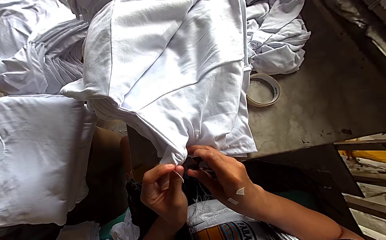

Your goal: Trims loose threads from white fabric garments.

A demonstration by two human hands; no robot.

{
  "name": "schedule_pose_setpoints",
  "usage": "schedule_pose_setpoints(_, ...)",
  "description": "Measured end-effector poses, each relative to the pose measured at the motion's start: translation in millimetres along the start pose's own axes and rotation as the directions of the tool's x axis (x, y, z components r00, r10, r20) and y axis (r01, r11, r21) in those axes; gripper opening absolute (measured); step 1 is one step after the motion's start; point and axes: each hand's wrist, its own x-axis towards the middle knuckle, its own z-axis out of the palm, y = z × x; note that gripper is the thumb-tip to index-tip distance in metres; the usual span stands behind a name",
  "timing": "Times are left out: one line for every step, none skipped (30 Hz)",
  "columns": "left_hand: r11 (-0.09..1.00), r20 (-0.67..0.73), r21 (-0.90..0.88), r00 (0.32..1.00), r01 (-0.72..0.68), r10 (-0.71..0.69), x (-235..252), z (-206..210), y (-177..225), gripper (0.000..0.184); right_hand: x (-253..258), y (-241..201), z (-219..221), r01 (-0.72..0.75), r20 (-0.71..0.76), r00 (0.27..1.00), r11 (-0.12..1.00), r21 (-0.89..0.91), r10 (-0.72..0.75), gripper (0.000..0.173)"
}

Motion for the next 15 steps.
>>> schedule_pose_setpoints(1.0, -0.015, 0.001, 1.0, -0.008, 0.008, 0.1, -0.1, -1.3, 0.022, -0.1, 0.2, 0.2, 0.007, 0.002, 1.0, 1.0, -0.016, -0.007, 0.03)
schedule_pose_setpoints(1.0, -0.017, 0.011, 1.0, -0.017, 0.017, -0.3, -0.7, -1.4, 0.02, 0.0, 0.3, 0.4, 0.017, 0.003, 1.0, 0.999, -0.033, -0.017, 0.03)
schedule_pose_setpoints(0.999, -0.011, 0.023, 1.0, -0.028, 0.029, -1.1, -1.4, -0.8, 0.019, 0.3, 0.5, 0.6, 0.031, 0.002, 1.0, 0.998, -0.051, -0.031, 0.029)
schedule_pose_setpoints(0.998, 0.008, 0.034, 0.999, -0.043, 0.043, -2.0, -2.5, 0.3, 0.018, 0.8, 0.6, 1.0, 0.045, -0.004, 0.999, 0.996, -0.071, -0.046, 0.029)
schedule_pose_setpoints(0.997, 0.042, 0.048, 0.997, -0.061, 0.059, -2.6, -3.9, 1.7, 0.018, 1.2, 0.2, 1.6, 0.057, -0.009, 0.998, 0.994, -0.091, -0.058, 0.029)
schedule_pose_setpoints(0.996, 0.069, 0.057, 0.995, -0.076, 0.072, -2.7, -4.7, 2.9, 0.018, 1.9, -0.2, 2.2, 0.066, -0.012, 0.998, 0.991, -0.113, -0.068, 0.028)
schedule_pose_setpoints(0.995, 0.083, 0.06, 0.994, -0.083, 0.078, -2.8, -4.9, 3.7, 0.018, 2.6, -0.9, 2.9, 0.077, -0.012, 0.997, 0.988, -0.135, -0.08, 0.028)
schedule_pose_setpoints(0.994, 0.091, 0.063, 0.993, -0.086, 0.08, -2.6, -5.2, 4.2, 0.018, 3.5, -1.7, 3.7, 0.086, -0.008, 0.996, 0.984, -0.153, -0.088, 0.029)
schedule_pose_setpoints(0.994, 0.096, 0.067, 0.992, -0.088, 0.082, -2.3, -5.3, 4.6, 0.018, 4.8, -2.5, 4.4, 0.091, -0.004, 0.996, 0.982, -0.167, -0.093, 0.03)
schedule_pose_setpoints(0.994, 0.102, 0.07, 0.992, -0.088, 0.081, -2.2, -5.3, 5.1, 0.018, 6.3, -3.4, 5.1, 0.096, -0.002, 0.995, 0.979, -0.18, -0.097, 0.031)
schedule_pose_setpoints(0.993, 0.114, 0.075, 0.99, -0.086, 0.078, -2.6, -5.6, 5.5, 0.019, 7.7, -4.1, 5.8, 0.098, -0.003, 0.995, 0.977, -0.191, -0.101, 0.032)
schedule_pose_setpoints(0.993, 0.127, 0.078, 0.989, -0.086, 0.075, -3.3, -6.0, 5.7, 0.019, 8.9, -4.5, 6.4, 0.101, -0.004, 0.995, 0.974, -0.204, -0.104, 0.033)
schedule_pose_setpoints(0.993, 0.135, 0.08, 0.988, -0.085, 0.074, -4.2, -6.4, 5.8, 0.019, 9.7, -4.5, 7.2, 0.101, -0.008, 0.994, 0.973, -0.21, -0.105, 0.032)
schedule_pose_setpoints(0.993, 0.14, 0.085, 0.987, -0.086, 0.074, -4.9, -6.9, 5.9, 0.018, 9.8, -4.1, 8.0, 0.102, -0.013, 0.994, 0.973, -0.208, -0.107, 0.03)
schedule_pose_setpoints(0.991, 0.148, 0.096, 0.986, -0.092, 0.077, -5.4, -8.2, 6.2, 0.018, 9.5, -3.6, 8.4, 0.1, -0.017, 0.994, 0.975, -0.199, -0.106, 0.029)
